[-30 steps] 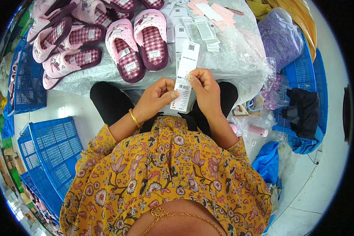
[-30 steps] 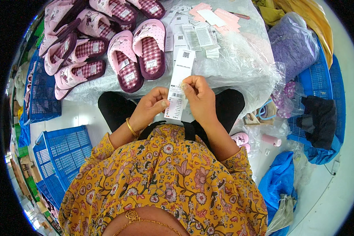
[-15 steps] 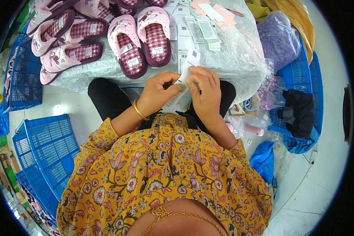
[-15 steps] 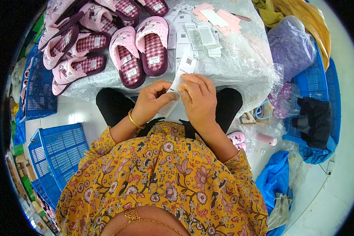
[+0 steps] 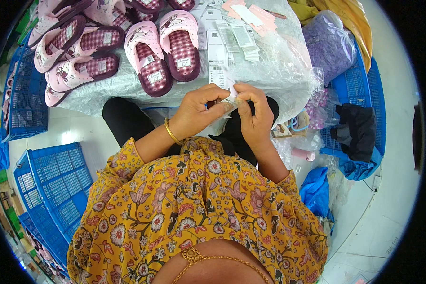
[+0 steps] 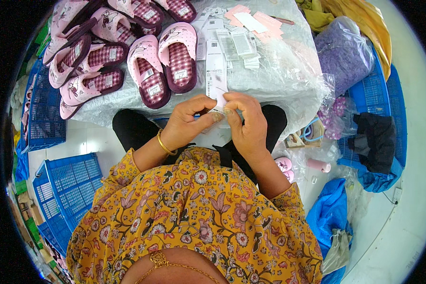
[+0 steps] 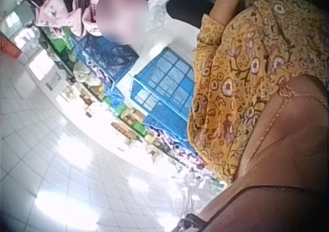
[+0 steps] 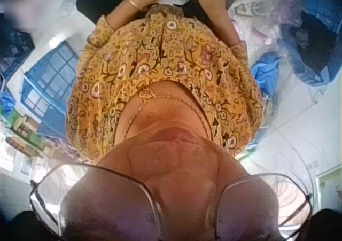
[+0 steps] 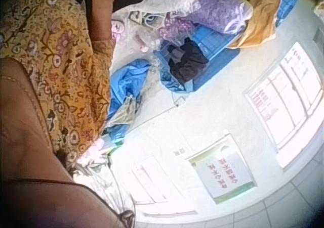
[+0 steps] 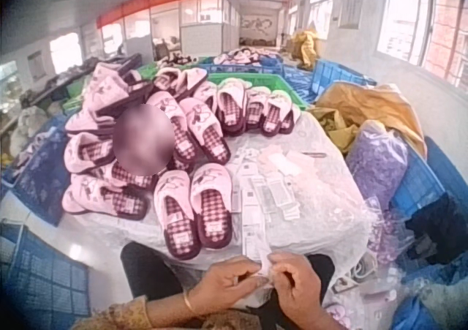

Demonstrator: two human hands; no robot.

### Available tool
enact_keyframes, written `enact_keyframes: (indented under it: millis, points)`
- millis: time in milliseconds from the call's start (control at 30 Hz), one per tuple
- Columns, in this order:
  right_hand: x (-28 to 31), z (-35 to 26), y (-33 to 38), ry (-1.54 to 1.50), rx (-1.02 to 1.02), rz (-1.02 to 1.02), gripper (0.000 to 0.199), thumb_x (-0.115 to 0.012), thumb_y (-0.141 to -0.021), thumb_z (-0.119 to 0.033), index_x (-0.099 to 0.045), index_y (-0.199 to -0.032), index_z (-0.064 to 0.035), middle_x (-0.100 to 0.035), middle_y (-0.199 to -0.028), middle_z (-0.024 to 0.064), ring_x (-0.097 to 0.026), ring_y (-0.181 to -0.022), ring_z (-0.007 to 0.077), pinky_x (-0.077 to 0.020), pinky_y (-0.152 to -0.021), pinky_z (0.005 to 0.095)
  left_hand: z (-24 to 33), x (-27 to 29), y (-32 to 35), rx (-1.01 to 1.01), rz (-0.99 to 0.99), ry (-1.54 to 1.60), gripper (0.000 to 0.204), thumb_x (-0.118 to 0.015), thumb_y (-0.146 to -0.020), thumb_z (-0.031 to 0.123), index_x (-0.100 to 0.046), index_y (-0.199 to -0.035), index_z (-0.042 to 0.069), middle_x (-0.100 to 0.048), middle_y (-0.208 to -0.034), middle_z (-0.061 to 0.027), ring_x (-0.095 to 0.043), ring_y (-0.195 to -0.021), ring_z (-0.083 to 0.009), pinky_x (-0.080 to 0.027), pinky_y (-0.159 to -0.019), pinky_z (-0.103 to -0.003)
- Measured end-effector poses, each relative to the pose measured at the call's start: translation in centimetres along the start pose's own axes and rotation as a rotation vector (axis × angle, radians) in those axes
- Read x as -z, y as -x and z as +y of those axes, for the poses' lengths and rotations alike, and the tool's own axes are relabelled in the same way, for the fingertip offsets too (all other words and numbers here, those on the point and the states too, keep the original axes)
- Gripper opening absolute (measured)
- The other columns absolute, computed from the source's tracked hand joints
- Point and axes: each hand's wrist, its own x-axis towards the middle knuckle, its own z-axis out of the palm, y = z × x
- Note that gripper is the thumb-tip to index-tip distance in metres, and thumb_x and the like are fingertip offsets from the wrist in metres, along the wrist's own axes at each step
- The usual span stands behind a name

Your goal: The person attaches paper tags to pairs of pink and purple slippers. They pick up each pair, thread a tag through the strap, and place the tagged pair into a green basket. The process repeats for multiple pairs.

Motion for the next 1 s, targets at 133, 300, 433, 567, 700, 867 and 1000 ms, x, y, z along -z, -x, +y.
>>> enact_keyframes:
  millis: [133, 300, 433, 567, 700, 867, 1000]
  points:
    - [-0.3, 0.2, 0.8, 0.020, 0.001, -0.001, 0.009, -0.064, -0.092, -0.009, -0.060, -0.098, -0.0046, -0.067, -0.097, 0.0124, -0.064, -0.081, 0.0300, -0.0509, -0.070, 0.0357, 0.7, 0.0, -0.4, 0.031, -0.022, 0.029, 0.018, -0.070, -0.087, 0.004, -0.067, -0.104, -0.001, -0.061, -0.091, -0.0015, -0.053, -0.079, -0.0055, -0.045, -0.070, -0.022]
    - [-0.3, 0.5, 1.5, 0.137, -0.078, 0.071, 0.011, -0.064, -0.092, -0.009, -0.060, -0.101, -0.0038, -0.066, -0.092, 0.0129, -0.063, -0.074, 0.0285, -0.0508, -0.066, 0.0346, 0.9, 0.3, -0.5, 0.184, 0.050, 0.016, 0.020, -0.067, -0.091, 0.006, -0.066, -0.110, 0.003, -0.063, -0.093, 0.0008, -0.054, -0.083, -0.0044, -0.045, -0.072, -0.022]
    - [-0.1, 0.1, 1.2, 0.027, -0.302, 0.046, 0.011, -0.064, -0.093, -0.007, -0.059, -0.101, -0.0021, -0.065, -0.087, 0.0102, -0.064, -0.072, 0.0189, -0.0506, -0.066, 0.0302, -0.5, 2.0, -1.5, 0.250, 0.101, 0.227, 0.022, -0.057, -0.099, 0.020, -0.066, -0.112, 0.004, -0.064, -0.094, 0.0007, -0.055, -0.087, -0.0056, -0.043, -0.076, -0.021]
    - [-0.7, 0.5, 1.2, -0.122, -0.421, 0.010, 0.012, -0.063, -0.093, -0.005, -0.058, -0.102, -0.0009, -0.065, -0.085, 0.0074, -0.062, -0.074, 0.0094, -0.0501, -0.068, 0.0253, -1.2, 2.6, -1.9, 0.378, -0.072, 0.295, 0.026, -0.056, -0.100, 0.025, -0.066, -0.108, 0.002, -0.064, -0.092, 0.0014, -0.054, -0.084, -0.0057, -0.042, -0.072, -0.022]
    - [-0.9, 0.3, 0.9, -0.099, -0.444, -0.005, 0.013, -0.064, -0.092, -0.005, -0.058, -0.102, 0.0000, -0.066, -0.084, 0.0072, -0.062, -0.073, 0.0085, -0.0501, -0.067, 0.0249, -1.4, 2.0, -2.0, 0.436, -0.150, 0.316, 0.023, -0.060, -0.097, 0.024, -0.067, -0.102, 0.002, -0.062, -0.087, 0.0044, -0.052, -0.079, -0.0024, -0.041, -0.070, -0.020]
    - [-1.1, 0.2, 0.6, -0.094, -0.463, -0.016, 0.012, -0.065, -0.092, -0.006, -0.060, -0.101, -0.0002, -0.065, -0.084, 0.0071, -0.061, -0.072, 0.0090, -0.0499, -0.067, 0.0248, -2.3, 1.7, -2.1, 0.427, -0.116, 0.264, 0.017, -0.067, -0.093, 0.018, -0.068, -0.098, 0.002, -0.062, -0.083, 0.0048, -0.052, -0.073, -0.0009, -0.041, -0.065, -0.019]
    - [-1.3, 0.2, 0.4, -0.071, -0.436, -0.004, 0.011, -0.065, -0.091, -0.006, -0.061, -0.100, -0.0007, -0.065, -0.084, 0.0067, -0.061, -0.071, 0.0099, -0.0499, -0.067, 0.0252, -2.1, 1.4, -2.0, 0.443, -0.054, 0.313, 0.016, -0.069, -0.091, 0.017, -0.068, -0.096, 0.002, -0.062, -0.082, 0.0046, -0.052, -0.071, -0.0012, -0.042, -0.064, -0.019]
